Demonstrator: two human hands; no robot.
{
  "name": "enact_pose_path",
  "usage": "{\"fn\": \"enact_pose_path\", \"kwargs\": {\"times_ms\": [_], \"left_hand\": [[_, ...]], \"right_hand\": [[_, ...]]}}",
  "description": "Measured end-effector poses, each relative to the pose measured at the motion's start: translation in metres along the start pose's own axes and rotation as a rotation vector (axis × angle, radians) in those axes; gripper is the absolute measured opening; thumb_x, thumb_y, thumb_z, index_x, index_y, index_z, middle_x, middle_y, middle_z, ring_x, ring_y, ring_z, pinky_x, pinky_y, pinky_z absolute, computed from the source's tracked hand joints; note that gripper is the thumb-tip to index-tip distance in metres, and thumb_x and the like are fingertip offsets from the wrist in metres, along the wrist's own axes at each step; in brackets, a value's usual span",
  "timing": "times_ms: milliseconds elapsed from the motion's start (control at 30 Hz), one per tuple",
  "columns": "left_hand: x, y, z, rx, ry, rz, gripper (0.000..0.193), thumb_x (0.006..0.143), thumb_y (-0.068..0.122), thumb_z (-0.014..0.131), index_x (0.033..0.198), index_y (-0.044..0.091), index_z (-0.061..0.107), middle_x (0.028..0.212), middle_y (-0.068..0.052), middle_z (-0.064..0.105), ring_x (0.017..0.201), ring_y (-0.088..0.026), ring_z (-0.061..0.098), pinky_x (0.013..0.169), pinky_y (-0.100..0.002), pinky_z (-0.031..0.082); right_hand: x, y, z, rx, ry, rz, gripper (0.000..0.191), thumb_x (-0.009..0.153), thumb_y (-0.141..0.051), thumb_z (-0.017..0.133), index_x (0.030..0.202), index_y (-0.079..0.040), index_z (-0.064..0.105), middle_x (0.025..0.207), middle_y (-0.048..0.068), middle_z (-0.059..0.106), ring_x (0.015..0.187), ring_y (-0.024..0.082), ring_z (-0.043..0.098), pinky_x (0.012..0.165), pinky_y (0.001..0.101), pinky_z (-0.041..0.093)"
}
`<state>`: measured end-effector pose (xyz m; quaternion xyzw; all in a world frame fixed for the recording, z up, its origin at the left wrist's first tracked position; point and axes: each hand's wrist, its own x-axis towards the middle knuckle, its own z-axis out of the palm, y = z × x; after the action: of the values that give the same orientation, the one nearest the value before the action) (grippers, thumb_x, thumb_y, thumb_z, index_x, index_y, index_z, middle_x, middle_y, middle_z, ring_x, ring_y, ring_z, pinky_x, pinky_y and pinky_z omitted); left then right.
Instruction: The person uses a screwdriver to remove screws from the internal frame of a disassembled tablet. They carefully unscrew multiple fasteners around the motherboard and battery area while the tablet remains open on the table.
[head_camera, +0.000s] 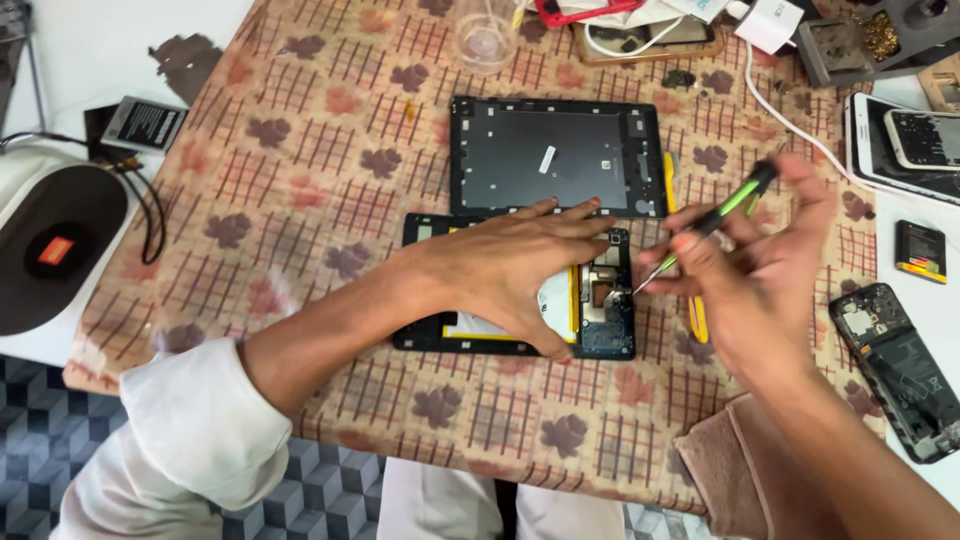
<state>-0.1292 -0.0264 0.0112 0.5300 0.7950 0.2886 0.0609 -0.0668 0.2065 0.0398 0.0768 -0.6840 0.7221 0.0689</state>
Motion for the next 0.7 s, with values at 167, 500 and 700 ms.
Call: {"fn": "enact_pose_path", "kwargs": {"times_ms": [167, 500, 700], "left_hand": [[0.000, -0.001, 0.009, -0.053, 0.181, -0.018, 0.040, 0.076, 0.017, 0.073, 0.114, 0.004, 0.074, 0.118, -0.015, 0.071, 0.118, -0.031, 0.061, 0.107, -0.047, 0.047], [-0.008, 0.004, 0.018, -0.068, 0.174, -0.045, 0.022, 0.082, 0.023, 0.076, 0.098, 0.008, 0.077, 0.082, -0.003, 0.073, 0.079, -0.020, 0.069, 0.078, -0.040, 0.055], [-0.011, 0.005, 0.022, -0.003, 0.188, -0.027, 0.021, 0.085, 0.024, 0.075, 0.098, 0.007, 0.076, 0.085, -0.005, 0.071, 0.082, -0.021, 0.068, 0.081, -0.040, 0.054]], "right_hand": [[-0.013, 0.024, -0.010, -0.200, -0.127, -0.115, 0.085, 0.093, 0.011, 0.060, 0.152, -0.017, 0.005, 0.113, 0.024, 0.068, 0.089, 0.033, 0.076, 0.075, 0.0448, 0.071], [-0.045, 0.045, -0.029, -0.411, -0.236, -0.211, 0.060, 0.093, 0.005, 0.067, 0.114, -0.007, 0.013, 0.106, 0.021, 0.077, 0.084, 0.020, 0.076, 0.069, 0.0181, 0.058], [-0.051, 0.052, -0.036, -0.460, -0.215, -0.187, 0.056, 0.094, 0.007, 0.065, 0.107, -0.007, 0.013, 0.108, 0.024, 0.077, 0.093, 0.024, 0.079, 0.079, 0.0239, 0.062]]}}
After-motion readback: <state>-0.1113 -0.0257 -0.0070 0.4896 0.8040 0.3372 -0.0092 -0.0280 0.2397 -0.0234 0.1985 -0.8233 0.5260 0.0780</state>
